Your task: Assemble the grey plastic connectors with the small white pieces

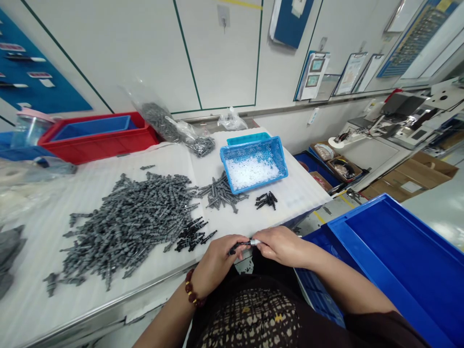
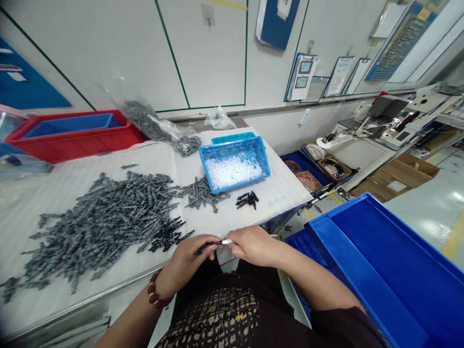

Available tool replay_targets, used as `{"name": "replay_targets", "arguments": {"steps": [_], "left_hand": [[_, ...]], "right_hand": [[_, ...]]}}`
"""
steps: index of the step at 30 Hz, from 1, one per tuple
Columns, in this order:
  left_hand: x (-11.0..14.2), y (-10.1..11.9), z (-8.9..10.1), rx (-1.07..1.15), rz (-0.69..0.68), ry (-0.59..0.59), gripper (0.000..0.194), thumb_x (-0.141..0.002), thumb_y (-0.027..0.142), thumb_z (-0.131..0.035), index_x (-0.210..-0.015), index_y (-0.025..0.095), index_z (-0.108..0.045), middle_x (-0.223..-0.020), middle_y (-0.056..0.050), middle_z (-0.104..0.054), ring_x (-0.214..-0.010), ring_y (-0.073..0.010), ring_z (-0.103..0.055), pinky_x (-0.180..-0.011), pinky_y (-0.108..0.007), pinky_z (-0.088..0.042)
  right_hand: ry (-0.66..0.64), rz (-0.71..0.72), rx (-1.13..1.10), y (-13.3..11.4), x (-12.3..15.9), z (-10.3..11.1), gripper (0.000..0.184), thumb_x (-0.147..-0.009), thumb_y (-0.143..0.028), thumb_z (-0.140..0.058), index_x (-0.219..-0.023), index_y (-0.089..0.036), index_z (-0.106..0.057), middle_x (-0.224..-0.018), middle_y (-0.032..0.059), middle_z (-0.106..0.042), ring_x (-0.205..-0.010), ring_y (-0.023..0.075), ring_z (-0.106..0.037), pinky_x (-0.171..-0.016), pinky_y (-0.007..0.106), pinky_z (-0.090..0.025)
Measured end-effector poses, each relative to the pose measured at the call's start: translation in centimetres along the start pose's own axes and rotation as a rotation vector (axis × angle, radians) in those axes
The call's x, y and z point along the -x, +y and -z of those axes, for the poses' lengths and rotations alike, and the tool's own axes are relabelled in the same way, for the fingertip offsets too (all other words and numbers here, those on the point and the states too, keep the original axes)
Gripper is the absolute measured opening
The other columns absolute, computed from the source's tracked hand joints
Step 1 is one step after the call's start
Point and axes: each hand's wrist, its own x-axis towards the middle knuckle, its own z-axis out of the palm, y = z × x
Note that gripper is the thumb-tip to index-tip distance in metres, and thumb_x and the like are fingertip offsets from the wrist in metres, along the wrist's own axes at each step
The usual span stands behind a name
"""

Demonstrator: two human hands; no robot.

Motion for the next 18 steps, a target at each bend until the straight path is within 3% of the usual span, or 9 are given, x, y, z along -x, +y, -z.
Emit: {"name": "replay_targets", "arguments": {"steps": [10,18], "left_hand": [[0.2,0.33,0.12,0.026,0.042,-0.027,0.02,-0.09,0.03,-0.046,-0.096,0.021,-0.062,-0.063,0.002,-0.064,-0.063,-0.0127,-0.061,-0.068,-0.022,-0.048],[0.11,0.5,0.11,0.031,0.035,-0.017,0.019,-0.09,0.029,-0.046,-0.095,0.02,-0.062,-0.062,0.002,-0.064,-0.061,-0.0126,-0.061,-0.066,-0.022,-0.047]], "right_hand": [[0.002,-0.078,0.07,-0.49,-0.16,-0.06,0.014,-0.087,-0.021,-0.045,-0.084,-0.018,-0.058,-0.078,0.0031,-0.065,-0.069,0.0155,-0.057,-0.056,0.024,-0.025],[0.047,-0.148,0.125,-0.24,-0.28,-0.7,0.027,-0.09,-0.037,-0.044,-0.079,-0.018,-0.06,-0.072,0.0027,-0.064,-0.064,0.0145,-0.056,-0.053,0.026,-0.018]]}}
